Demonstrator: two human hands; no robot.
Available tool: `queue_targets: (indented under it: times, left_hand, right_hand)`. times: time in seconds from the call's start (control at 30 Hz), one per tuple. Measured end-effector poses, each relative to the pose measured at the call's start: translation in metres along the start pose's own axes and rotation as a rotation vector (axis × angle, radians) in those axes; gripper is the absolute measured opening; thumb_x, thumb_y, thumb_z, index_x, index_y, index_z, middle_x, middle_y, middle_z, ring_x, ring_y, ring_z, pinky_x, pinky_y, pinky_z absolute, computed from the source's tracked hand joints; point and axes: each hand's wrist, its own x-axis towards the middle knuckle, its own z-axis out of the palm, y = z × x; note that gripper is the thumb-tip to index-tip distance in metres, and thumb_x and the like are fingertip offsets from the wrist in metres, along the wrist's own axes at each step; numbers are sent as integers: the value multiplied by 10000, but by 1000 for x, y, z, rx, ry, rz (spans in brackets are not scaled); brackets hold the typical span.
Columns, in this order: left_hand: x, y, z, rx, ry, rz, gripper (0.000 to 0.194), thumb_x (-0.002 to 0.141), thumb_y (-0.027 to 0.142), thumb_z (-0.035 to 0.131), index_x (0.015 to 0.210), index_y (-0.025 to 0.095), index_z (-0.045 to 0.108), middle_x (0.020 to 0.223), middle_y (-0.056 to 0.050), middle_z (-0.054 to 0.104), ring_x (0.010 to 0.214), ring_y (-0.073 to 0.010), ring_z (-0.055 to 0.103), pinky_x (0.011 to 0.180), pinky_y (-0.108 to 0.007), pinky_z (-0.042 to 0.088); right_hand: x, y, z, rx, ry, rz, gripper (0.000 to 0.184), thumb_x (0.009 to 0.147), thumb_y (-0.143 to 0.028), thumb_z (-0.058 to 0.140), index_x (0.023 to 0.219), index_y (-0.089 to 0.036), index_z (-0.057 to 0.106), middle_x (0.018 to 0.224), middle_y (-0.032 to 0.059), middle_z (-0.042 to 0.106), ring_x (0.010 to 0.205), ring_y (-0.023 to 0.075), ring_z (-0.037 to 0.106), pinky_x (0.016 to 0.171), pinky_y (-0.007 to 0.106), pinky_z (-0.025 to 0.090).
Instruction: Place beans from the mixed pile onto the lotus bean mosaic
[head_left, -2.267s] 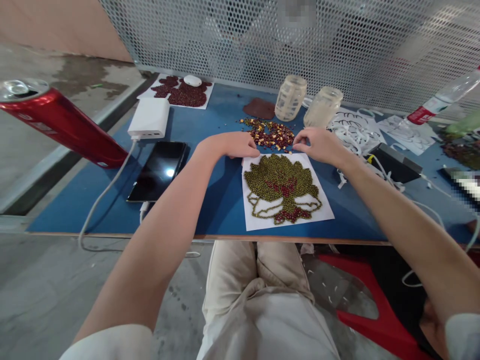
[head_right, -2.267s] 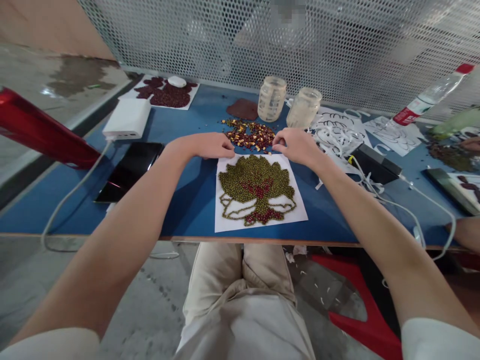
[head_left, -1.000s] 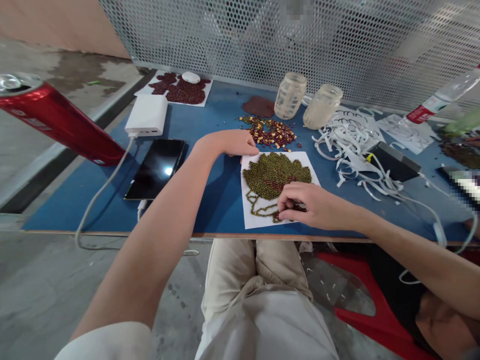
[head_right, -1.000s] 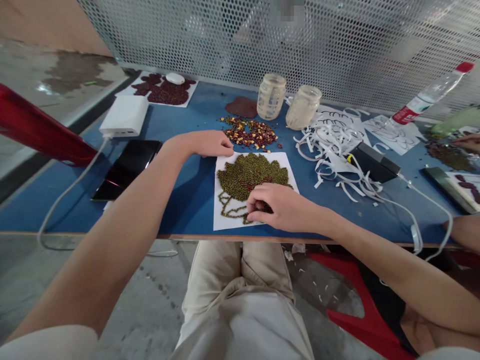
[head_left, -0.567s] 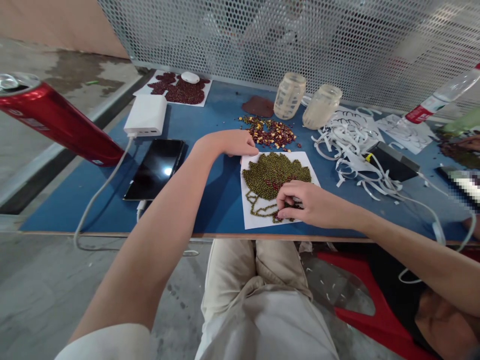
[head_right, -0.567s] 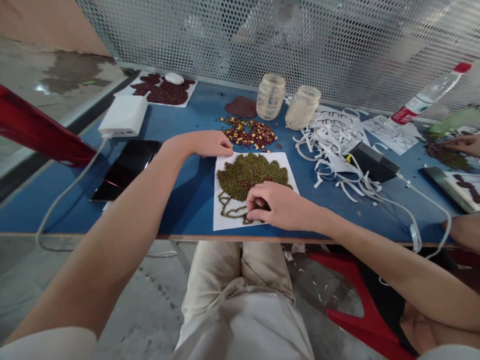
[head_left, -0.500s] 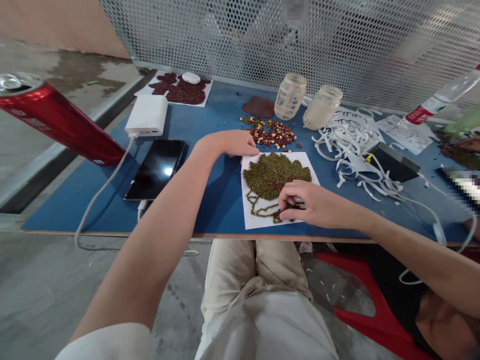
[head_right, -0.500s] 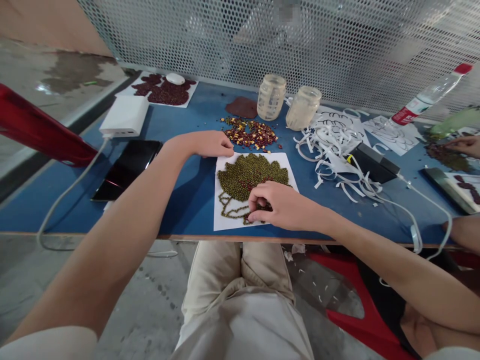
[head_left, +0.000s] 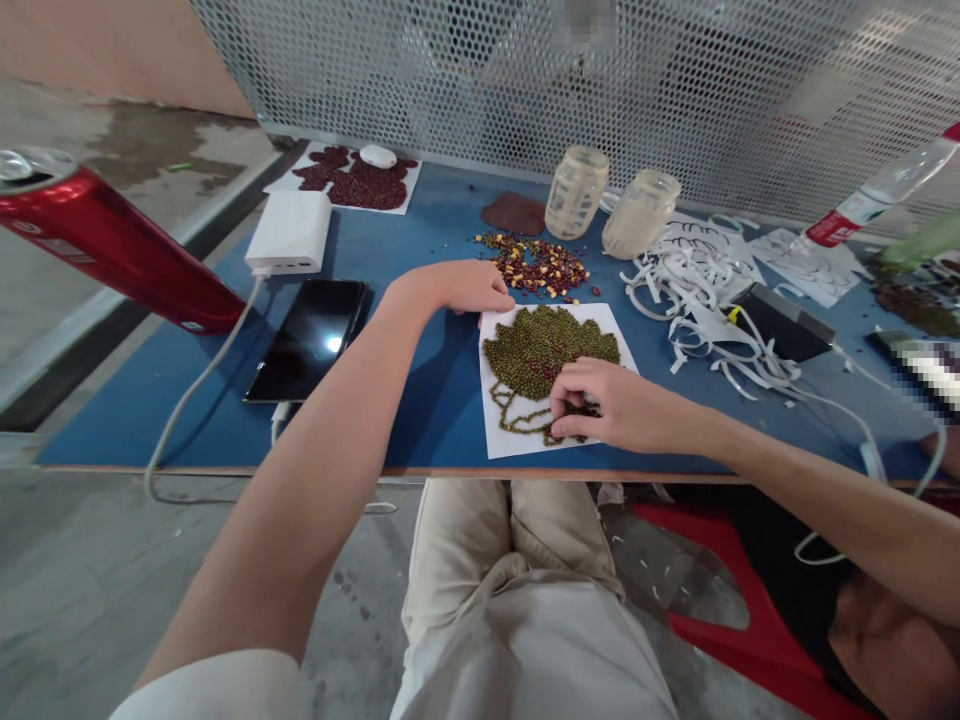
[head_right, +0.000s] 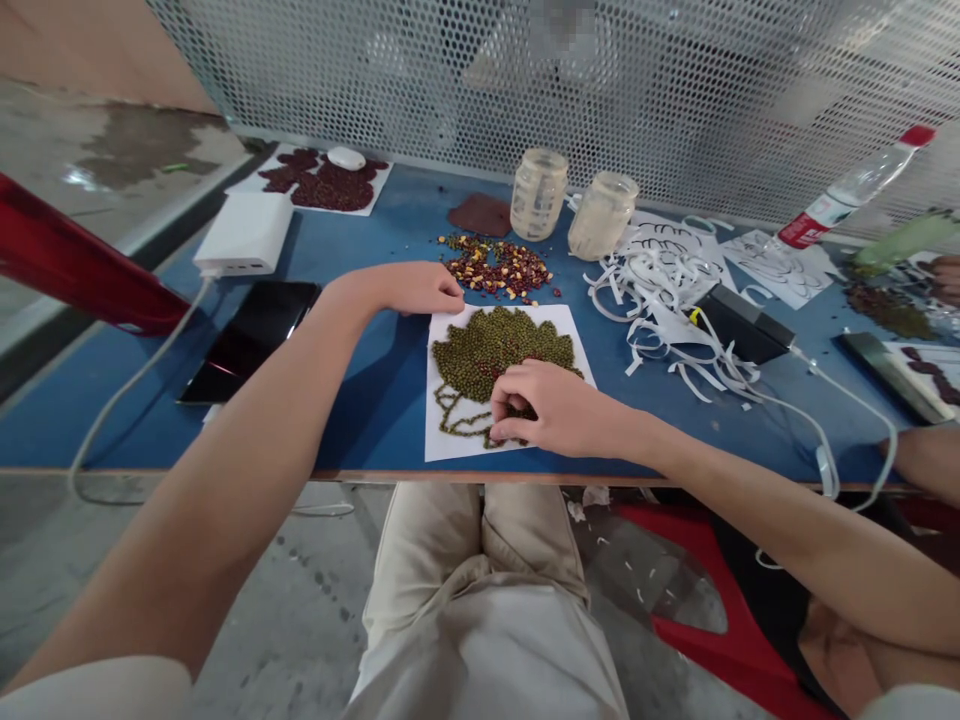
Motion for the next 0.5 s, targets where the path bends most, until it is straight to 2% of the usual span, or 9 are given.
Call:
queue_targets:
  times: [0.1, 0.17, 0.3, 0.4, 0.5]
  left_hand:
    - [-1, 1, 0, -5, 3, 2, 299, 784, 324, 646, 636, 242, 400, 608, 9, 378, 534, -145, 348, 617, -382, 243]
    - [-1, 1, 0, -7, 0, -3, 296, 787, 318, 648, 641, 242, 402, 613, 10, 371, 538, -143, 341, 624, -382, 237]
    - [-1, 2, -1, -6, -12, -18, 273, 793, 325, 650, 652, 239, 433, 620, 2, 394, 544, -145, 346, 636, -382, 230]
    - [-1, 1, -1, -4, -14, -14, 243, 793, 323, 649, 662, 236, 464, 629, -4, 421, 545, -144, 350, 639, -380, 230]
    - [-1, 1, -1, -6, -15, -10, 240, 798, 317, 644, 658, 236, 466, 628, -2, 419, 543, -142, 344, 635, -381, 232]
  right_hand:
    - [-3, 4, -3, 16, 64, -70, 194, 1018, -366, 840, 943, -232, 722, 943, 33, 673, 967, 244, 574, 879, 369, 439]
    - [-4, 6, -3, 4, 56, -78, 222, 994, -394, 873, 960, -230, 727, 960, 38, 687, 977, 249, 581, 875, 371, 447]
    - [-6, 8, -2, -53, 7, -134, 254, 946, -374, 934, 1082, -216, 790, 1018, 51, 728, 985, 253, 608, 888, 377, 465]
    - [-6, 11, 0, -119, 42, -224, 242, 980, -346, 907, 1177, -226, 837, 1032, 62, 749, 998, 260, 623, 906, 386, 463]
    - [-6, 11, 2, -126, 45, -272, 177, 1014, -343, 872, 1163, -248, 858, 978, 52, 745, 961, 253, 619, 907, 386, 458]
